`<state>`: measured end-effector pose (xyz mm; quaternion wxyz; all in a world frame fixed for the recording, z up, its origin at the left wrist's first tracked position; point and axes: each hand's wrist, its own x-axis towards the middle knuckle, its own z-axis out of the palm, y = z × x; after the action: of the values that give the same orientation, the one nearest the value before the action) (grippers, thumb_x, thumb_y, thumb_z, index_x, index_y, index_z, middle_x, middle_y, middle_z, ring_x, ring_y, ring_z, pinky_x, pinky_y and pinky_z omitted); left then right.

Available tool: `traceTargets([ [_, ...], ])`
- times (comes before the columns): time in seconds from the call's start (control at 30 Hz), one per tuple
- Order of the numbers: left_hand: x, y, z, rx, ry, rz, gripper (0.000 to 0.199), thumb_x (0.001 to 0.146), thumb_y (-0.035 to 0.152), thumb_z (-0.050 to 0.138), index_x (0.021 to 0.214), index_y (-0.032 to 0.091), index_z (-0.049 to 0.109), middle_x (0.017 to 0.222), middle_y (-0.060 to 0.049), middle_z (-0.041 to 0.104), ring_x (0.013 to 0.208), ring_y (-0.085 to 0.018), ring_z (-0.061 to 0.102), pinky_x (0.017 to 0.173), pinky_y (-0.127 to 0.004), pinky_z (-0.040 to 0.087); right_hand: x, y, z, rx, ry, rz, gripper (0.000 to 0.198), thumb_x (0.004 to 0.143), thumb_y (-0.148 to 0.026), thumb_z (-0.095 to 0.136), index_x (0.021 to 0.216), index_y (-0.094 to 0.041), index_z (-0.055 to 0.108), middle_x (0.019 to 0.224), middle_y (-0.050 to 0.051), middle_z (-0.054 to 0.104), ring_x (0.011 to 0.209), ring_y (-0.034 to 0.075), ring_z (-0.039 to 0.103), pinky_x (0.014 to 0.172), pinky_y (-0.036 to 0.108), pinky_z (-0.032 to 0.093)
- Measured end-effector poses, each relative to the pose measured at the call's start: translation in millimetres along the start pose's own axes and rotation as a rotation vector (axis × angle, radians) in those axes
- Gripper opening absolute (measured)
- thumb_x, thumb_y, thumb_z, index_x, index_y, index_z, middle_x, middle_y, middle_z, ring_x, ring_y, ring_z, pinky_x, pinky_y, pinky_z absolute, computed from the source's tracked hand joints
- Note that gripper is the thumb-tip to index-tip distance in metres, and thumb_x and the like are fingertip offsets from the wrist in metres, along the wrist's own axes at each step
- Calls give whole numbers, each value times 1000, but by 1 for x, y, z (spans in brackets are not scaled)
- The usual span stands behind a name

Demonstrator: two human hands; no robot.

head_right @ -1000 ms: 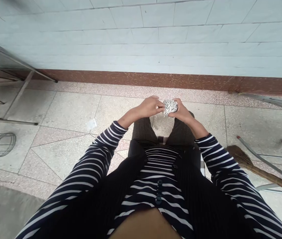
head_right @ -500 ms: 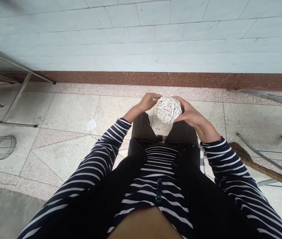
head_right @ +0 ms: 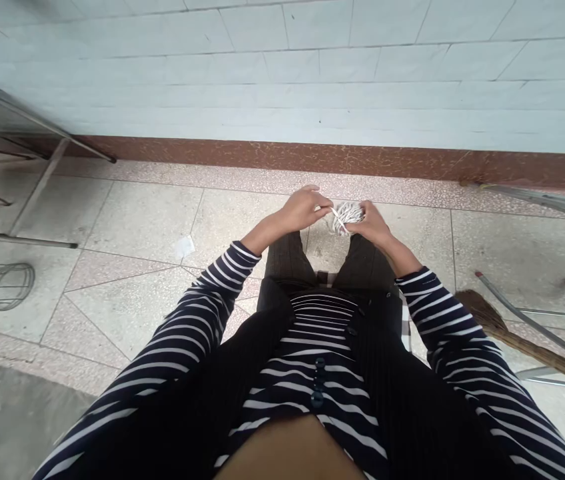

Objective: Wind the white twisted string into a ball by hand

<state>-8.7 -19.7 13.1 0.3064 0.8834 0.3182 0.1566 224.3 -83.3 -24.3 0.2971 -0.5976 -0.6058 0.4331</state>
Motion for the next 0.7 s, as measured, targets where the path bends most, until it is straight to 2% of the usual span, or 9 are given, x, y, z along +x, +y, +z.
traceTargets([
  [0.07, 8, -6, -9, 48, 19, 42, 26, 105, 28, 60, 86, 21, 77, 89, -5, 79, 93, -22, 71, 130, -52, 34, -13, -3, 11, 132, -112, 38, 72, 68, -47, 90, 133, -32, 64, 125, 11, 74, 126, 43, 67, 104, 68, 59],
  [0.13, 14, -12, -12, 43, 29, 55, 25, 106, 30, 59, 92, 21, 78, 98, -6, 81, 101, -23, 72, 133, -53, 31, -21, -10, 15, 207, -149, 69, 67, 70, -46, 87, 133, -33, 68, 119, 9, 78, 121, 41, 71, 101, 65, 62],
  [0.3, 26, -26, -13, 23, 97, 21, 24, 108, 30, 57, 101, 21, 79, 111, -8, 82, 109, -24, 71, 130, -50, 33, -25, -23, 15, 644, -227, 168, 65, 76, -50, 82, 137, -30, 70, 125, 12, 81, 125, 40, 73, 99, 64, 64],
  [0.43, 30, -39, -8, -18, 137, -16, 27, 107, 30, 58, 90, 19, 76, 99, -7, 80, 100, -22, 69, 116, -41, 44, -35, -33, 14, 732, -186, 189, 69, 73, -42, 86, 140, -32, 69, 129, 10, 81, 128, 39, 72, 103, 63, 63],
  [0.57, 27, -47, 17, -149, 149, -140, 30, 104, 25, 57, 80, 16, 72, 86, -5, 76, 87, -20, 67, 90, -31, 48, -44, -54, 4, 810, -123, 149, 73, 66, -30, 92, 136, -31, 70, 126, 8, 81, 130, 40, 71, 108, 61, 60],
  [0.63, 19, -44, 38, -235, 135, -215, 30, 101, 22, 57, 76, 14, 72, 81, -3, 74, 82, -18, 65, 83, -28, 47, -37, -65, -6, 824, -68, 86, 73, 63, -32, 94, 133, -32, 70, 126, 8, 80, 131, 40, 69, 107, 60, 60],
  [0.7, 8, -37, 58, -336, 54, -248, 30, 99, 22, 60, 73, 14, 72, 79, -2, 74, 77, -15, 63, 80, -27, 46, -19, -70, -19, 784, 18, 6, 72, 65, -39, 93, 132, -34, 67, 128, 8, 77, 134, 39, 67, 106, 58, 61],
])
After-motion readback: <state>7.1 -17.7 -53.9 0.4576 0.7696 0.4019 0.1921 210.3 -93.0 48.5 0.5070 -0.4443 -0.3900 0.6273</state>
